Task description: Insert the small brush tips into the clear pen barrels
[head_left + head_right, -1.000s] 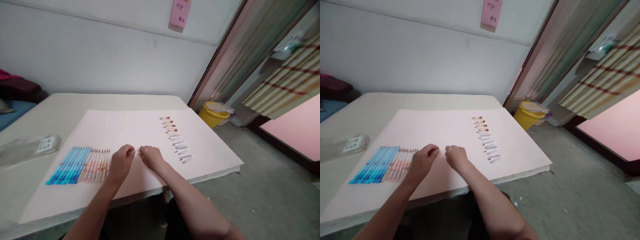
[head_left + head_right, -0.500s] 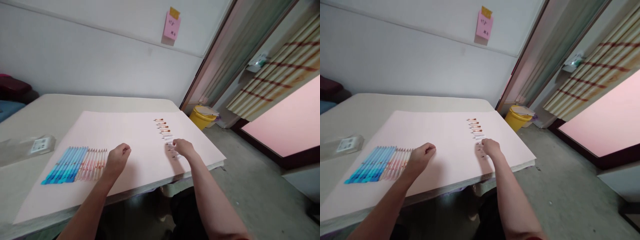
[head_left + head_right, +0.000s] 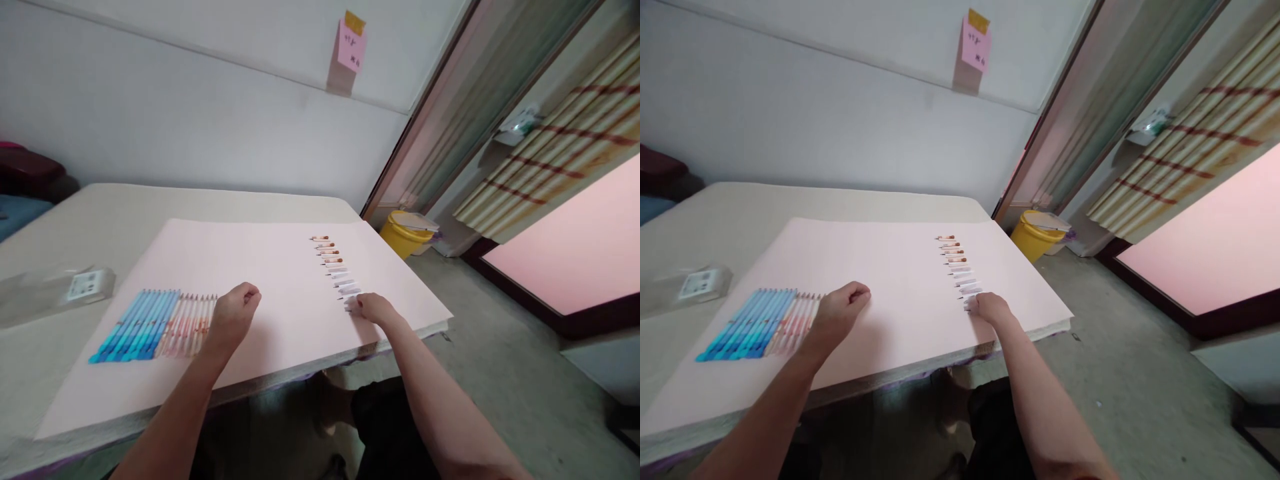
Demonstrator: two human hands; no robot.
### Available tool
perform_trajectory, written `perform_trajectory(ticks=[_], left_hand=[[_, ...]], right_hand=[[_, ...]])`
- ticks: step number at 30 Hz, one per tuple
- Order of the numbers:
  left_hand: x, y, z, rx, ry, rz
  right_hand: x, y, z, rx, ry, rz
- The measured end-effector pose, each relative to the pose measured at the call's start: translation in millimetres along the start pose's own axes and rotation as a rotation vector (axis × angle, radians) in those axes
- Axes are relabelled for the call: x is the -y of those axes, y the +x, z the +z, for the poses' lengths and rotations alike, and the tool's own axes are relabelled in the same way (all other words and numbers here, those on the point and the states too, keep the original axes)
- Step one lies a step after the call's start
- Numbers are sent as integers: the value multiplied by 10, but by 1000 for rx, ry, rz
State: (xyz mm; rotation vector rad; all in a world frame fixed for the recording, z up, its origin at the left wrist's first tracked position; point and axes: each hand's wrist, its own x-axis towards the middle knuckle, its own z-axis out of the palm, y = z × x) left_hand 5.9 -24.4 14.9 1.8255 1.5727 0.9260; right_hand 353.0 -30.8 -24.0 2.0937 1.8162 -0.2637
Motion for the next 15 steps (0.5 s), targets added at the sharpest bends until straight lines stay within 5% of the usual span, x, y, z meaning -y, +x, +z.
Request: perform_trajectory(ticks=[7,15], left_hand=[[-1,20,-22,-25,3,-3],[0,45,145,-3,-16,22]], right_hand=[[356,-115,-74,-36,44,-123],[1338,-5,-26,-100,139,-315]])
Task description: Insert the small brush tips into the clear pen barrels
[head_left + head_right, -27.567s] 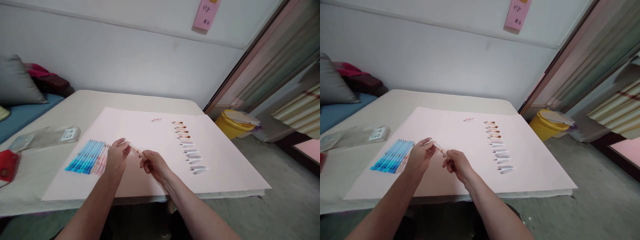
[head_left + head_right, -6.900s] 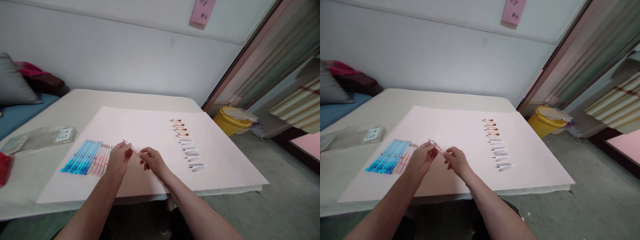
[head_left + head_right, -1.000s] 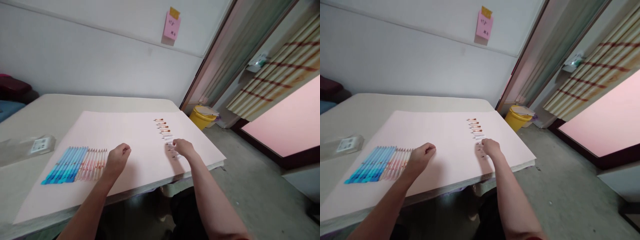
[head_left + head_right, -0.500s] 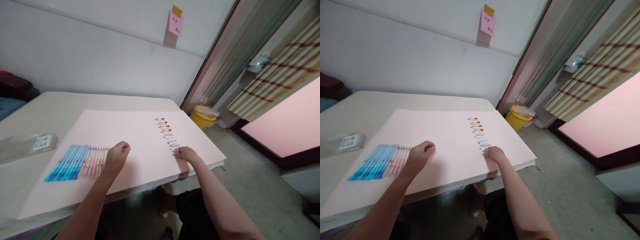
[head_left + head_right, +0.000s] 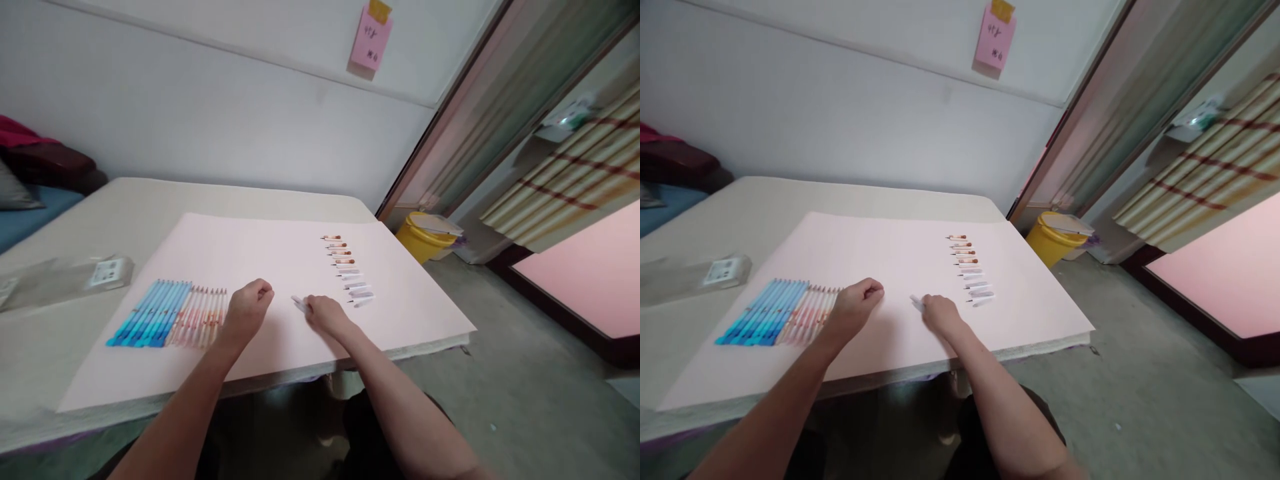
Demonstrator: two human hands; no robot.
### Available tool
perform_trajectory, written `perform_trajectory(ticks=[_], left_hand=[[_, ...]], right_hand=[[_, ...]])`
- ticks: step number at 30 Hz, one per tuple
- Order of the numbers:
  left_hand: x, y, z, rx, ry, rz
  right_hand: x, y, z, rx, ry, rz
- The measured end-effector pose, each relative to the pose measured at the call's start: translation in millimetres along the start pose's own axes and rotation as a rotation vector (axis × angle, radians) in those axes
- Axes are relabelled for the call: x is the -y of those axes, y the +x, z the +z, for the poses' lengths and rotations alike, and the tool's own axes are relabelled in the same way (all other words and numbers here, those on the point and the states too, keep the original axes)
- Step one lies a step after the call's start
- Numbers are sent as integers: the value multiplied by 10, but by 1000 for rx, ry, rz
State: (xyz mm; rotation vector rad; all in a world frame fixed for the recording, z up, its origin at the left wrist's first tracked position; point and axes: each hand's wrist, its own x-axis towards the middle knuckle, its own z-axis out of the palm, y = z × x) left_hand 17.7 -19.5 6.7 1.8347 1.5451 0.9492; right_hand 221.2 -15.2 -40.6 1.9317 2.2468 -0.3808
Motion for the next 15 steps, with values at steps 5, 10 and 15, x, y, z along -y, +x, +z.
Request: perform_trajectory(ticks=[5,10,15], left_hand=[[40,37,56,-12,-70,-64],[177,90,51,-49,-227,-182],[261,141,71,-72,-382,-268]], right_hand=[[384,191,96,-52,56,-85],[373,300,69,-66,80,-121],[278,359,18,-26,83,-128]])
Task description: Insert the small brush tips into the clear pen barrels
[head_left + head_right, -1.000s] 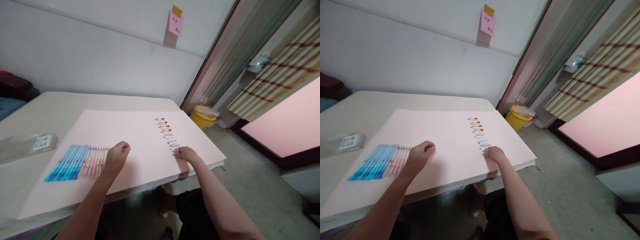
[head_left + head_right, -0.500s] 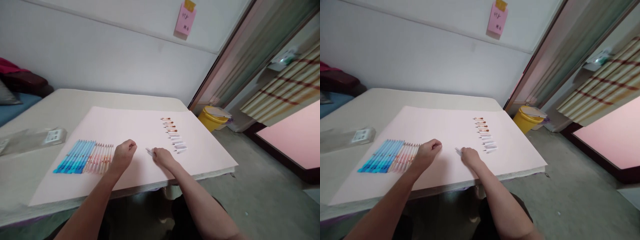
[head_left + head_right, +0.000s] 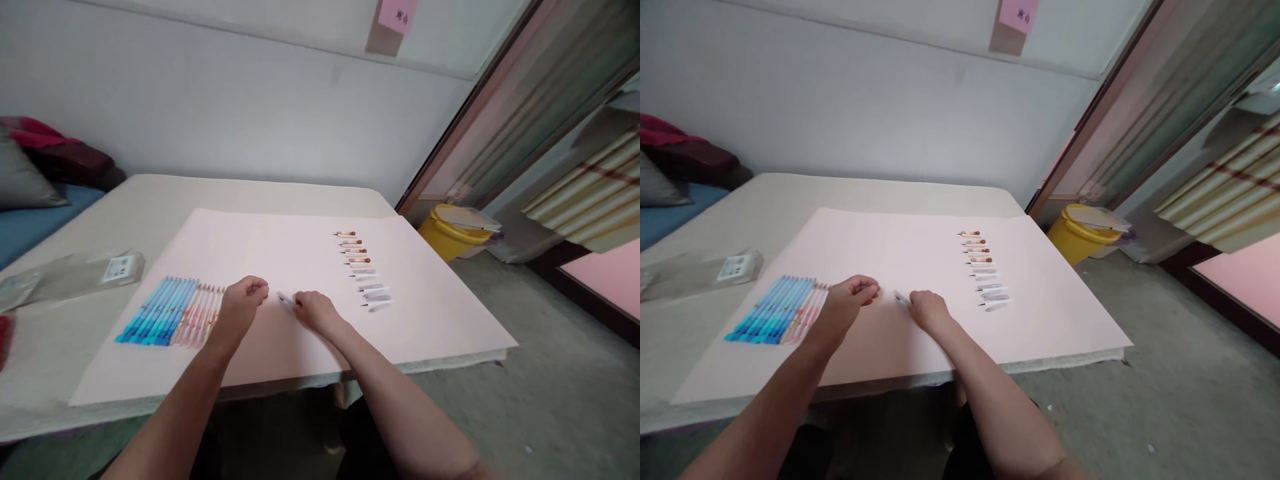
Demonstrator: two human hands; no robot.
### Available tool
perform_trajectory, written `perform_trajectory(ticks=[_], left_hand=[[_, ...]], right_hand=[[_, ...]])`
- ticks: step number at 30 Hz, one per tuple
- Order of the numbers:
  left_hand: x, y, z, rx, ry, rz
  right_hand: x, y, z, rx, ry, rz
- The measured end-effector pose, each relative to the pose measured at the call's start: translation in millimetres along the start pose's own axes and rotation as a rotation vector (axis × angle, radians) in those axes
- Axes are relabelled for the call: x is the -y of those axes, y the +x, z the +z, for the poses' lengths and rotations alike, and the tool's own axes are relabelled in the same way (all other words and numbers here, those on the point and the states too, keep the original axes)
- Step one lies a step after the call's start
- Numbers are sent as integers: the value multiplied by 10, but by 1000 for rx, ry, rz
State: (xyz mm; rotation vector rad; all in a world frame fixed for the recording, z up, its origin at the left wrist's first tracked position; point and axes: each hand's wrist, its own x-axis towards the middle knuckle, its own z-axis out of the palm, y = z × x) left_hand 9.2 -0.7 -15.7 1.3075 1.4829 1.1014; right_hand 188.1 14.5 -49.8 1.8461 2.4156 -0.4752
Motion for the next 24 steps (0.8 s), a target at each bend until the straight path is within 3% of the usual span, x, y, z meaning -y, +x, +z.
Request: perform_trajectory(ticks=[4,6,12,16,20,24], left_hand=[[-43,-21,53,39,-128,-66],[-70,-45,80,47,-152,-86],[-90,-89,139,44,-176,-127],[-77,-89,162,55,-223,-165],[-84,-78,141,46,-271,-198],[-118,-81,91,25,-299,-205]], right_hand=[[-50,25,-32,-28,63,42],[-83,31,-62,-32,211,56],[-120,-10,-155,122,1178,33],[-48,-67,-172,211,1463,3],[-40,-87,-206,158,1346,-17],[-120,-54,-211,-61,619,86]])
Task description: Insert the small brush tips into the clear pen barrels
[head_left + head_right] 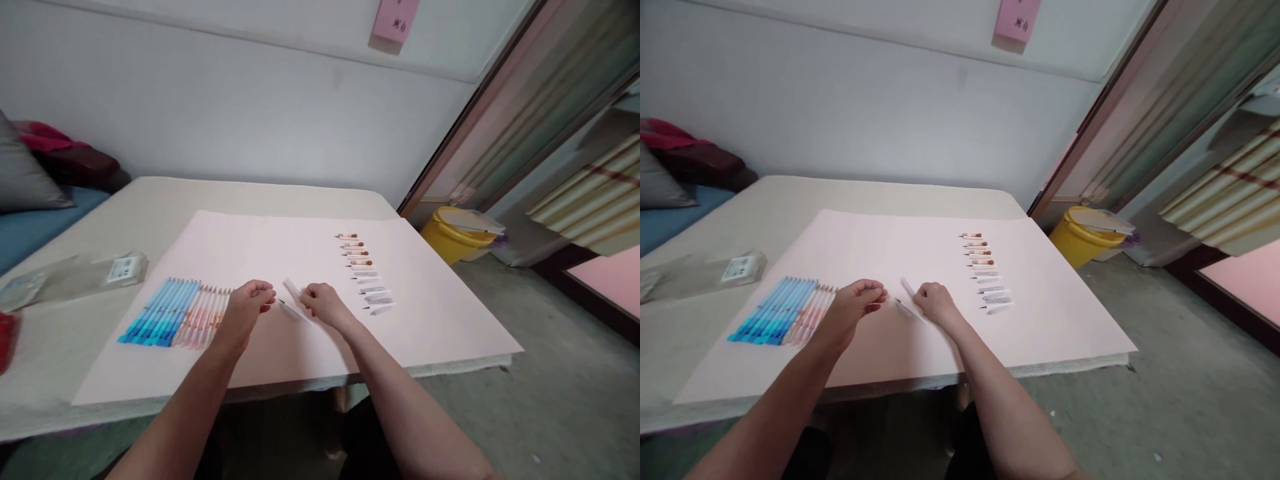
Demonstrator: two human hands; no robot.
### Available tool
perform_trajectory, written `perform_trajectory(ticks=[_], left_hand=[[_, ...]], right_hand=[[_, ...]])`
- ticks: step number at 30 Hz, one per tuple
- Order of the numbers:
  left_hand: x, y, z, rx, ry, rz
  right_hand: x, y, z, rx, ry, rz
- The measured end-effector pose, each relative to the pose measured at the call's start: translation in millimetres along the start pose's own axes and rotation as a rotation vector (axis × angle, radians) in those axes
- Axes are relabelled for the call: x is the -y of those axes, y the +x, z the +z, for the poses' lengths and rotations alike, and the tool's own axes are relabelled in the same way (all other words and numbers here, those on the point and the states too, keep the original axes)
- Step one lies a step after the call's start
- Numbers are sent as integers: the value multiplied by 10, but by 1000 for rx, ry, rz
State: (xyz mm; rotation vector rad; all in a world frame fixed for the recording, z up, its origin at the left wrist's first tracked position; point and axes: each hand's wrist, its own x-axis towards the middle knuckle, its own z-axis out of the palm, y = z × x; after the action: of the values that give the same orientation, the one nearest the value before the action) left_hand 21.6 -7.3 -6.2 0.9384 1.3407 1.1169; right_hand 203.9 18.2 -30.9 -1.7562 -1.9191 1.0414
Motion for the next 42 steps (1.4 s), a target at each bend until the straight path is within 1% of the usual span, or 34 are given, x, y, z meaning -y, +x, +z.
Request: perform_trajectory(ticks=[1,2,3,4,6,9,11,14,16,18,20,22,24,28,31,33,35,38,40,42], left_hand=[[-10,-6,-7,0,-2,2],[-19,-11,-13,0,-4,4],[-24,-14,-17,1,-6,5],[-26,-16,-19,1,-9,6],[-24,-13,-22,1,-15,5],[-19,-3,-23,-2,-21,-2],[-22,-2,-22,-4,-22,-2],[-22,-10,-14,3,-41,-3],[-2,-13,-3,-5,-116,-44],[40,-14,16,-37,-246,-154],[95,-19,42,-72,-368,-319],[151,-31,76,-85,-433,-464],[195,-46,111,-91,-457,-517],[256,-65,167,-90,-476,-516],[301,-67,196,-47,-516,-509],[331,-61,206,-21,-578,-457],[345,-42,199,-40,-627,-398],[315,15,137,-85,-639,-377],[265,60,72,-83,-643,-387],[207,98,5,-76,-652,-380]], right_hand=[[-22,13,3,-59,-210,17],[-42,24,13,-93,-384,35],[-57,30,28,-97,-514,57],[-65,32,44,-83,-602,75],[-56,15,73,-60,-685,79],[7,-53,105,-70,-686,-20],[55,-106,147,-35,-657,-82],[94,-157,268,8,-669,-101],[97,-160,357,9,-700,-109],[92,-145,417,5,-720,-130],[91,-126,435,3,-731,-144],[97,-116,419,0,-740,-148],[108,-120,389,-16,-736,-153],[150,-164,351,-69,-675,-175],[194,-202,356,-93,-595,-240],[219,-218,346,-110,-532,-281],[227,-222,306,-108,-450,-300],[187,-204,208,-113,-401,-257],[128,-183,166,-110,-489,-189],[62,-161,173,-54,-615,-124]])
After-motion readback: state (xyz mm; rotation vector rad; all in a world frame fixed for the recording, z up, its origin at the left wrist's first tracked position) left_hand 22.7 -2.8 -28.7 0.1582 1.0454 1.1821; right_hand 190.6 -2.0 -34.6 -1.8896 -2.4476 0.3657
